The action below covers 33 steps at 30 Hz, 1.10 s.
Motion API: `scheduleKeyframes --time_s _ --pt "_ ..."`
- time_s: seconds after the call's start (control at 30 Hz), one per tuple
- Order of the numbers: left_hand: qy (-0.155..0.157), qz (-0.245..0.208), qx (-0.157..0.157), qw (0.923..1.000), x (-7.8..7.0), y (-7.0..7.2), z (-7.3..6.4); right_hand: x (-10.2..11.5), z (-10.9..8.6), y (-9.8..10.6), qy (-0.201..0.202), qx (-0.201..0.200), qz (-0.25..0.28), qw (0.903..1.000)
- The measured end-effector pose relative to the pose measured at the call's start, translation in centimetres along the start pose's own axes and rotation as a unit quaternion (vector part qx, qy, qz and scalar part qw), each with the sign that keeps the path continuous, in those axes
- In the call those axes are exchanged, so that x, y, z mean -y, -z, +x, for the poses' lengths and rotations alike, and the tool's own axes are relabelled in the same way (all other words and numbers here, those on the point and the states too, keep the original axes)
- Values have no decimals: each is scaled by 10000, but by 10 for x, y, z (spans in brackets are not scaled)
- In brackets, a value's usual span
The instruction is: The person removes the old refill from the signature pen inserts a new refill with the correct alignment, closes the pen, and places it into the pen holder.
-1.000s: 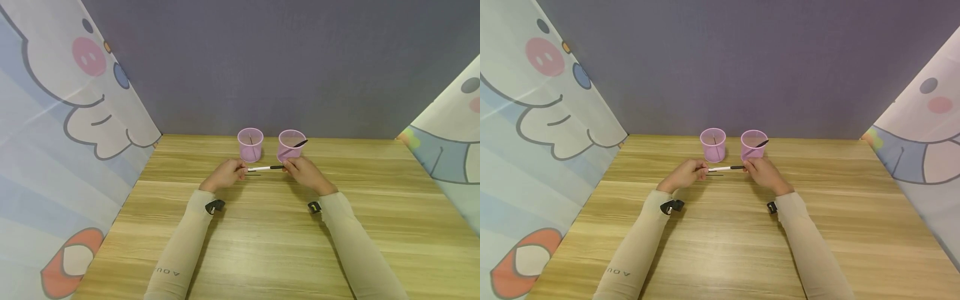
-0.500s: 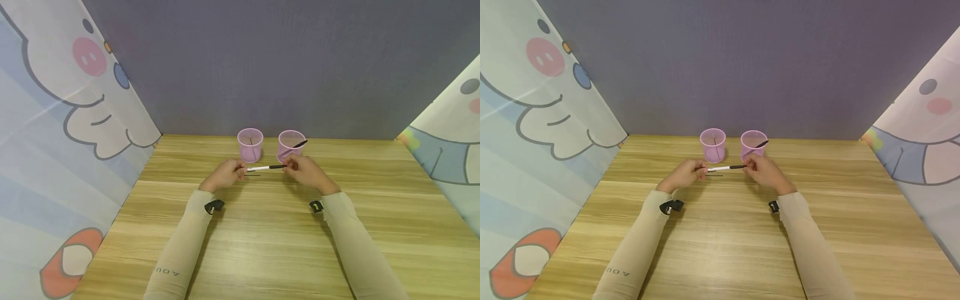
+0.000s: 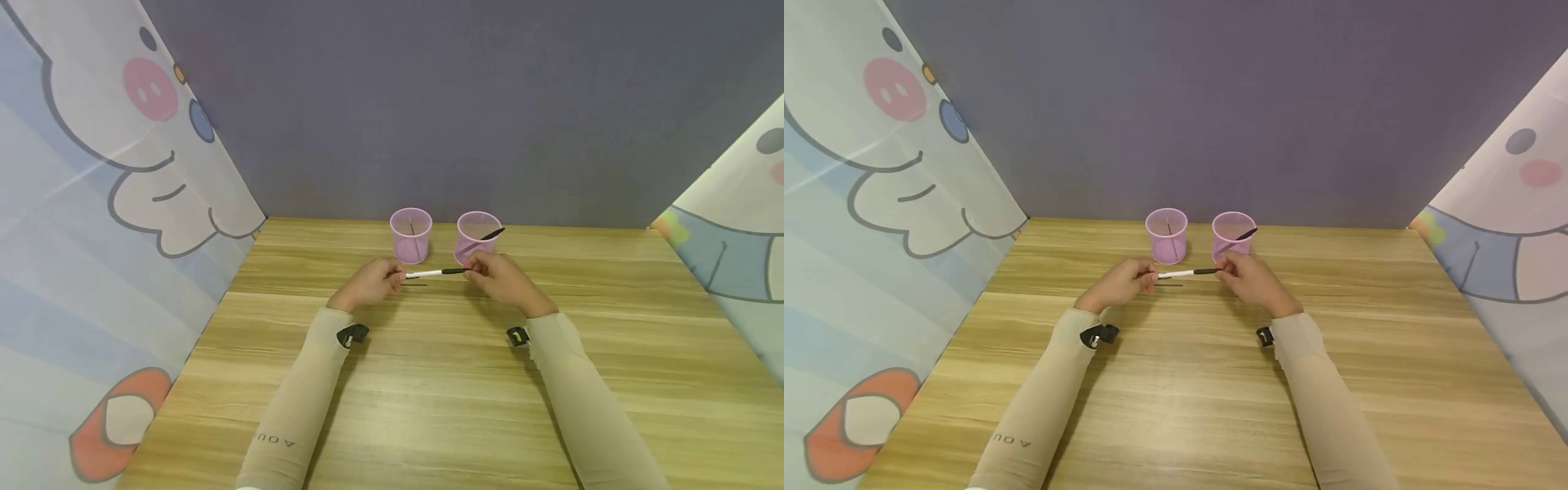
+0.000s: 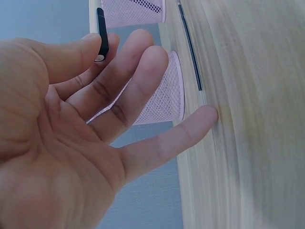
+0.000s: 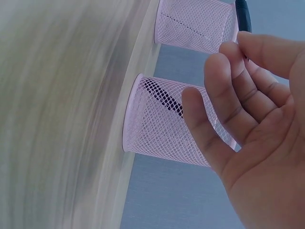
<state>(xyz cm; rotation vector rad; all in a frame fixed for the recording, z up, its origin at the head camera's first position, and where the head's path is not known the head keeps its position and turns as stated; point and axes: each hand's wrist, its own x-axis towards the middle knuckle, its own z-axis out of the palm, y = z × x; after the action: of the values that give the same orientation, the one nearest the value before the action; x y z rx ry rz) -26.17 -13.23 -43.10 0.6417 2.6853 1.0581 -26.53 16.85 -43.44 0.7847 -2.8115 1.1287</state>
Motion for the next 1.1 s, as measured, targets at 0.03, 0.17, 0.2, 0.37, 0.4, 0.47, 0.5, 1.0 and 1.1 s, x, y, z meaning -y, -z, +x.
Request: scheduleKeyframes --time_s 0.03,0.17,0.2,0.37,0.4,0.47,0.5,1.0,1.1 --pt "15 4 0 10000 0 0 0 0 0 0 0 5 -8 10000" --pt "38 7 16 10000 0 0 0 2 1 0 -23 24 -12 10000" --pt "36 -4 21 10000 0 0 0 2 1 0 -27 27 -9 10000" --pt "-26 75 -4 10000 1 0 1 1 1 -1 -30 28 -25 10000" --pt "-32 84 -9 10000 1 0 2 1 1 -1 -32 25 -25 10000" --pt "-30 87 -23 10000 2 0 2 0 1 -1 -25 20 -32 10000" --pt "-27 84 -26 10000 2 -1 2 0 1 -1 -24 21 -43 10000" --pt "-13 -9 -89 10000 -1 0 0 -1 1 -1 2 99 -164 9998" --pt "-43 33 -106 9999 -1 0 0 -1 1 -1 19 89 -165 9998"
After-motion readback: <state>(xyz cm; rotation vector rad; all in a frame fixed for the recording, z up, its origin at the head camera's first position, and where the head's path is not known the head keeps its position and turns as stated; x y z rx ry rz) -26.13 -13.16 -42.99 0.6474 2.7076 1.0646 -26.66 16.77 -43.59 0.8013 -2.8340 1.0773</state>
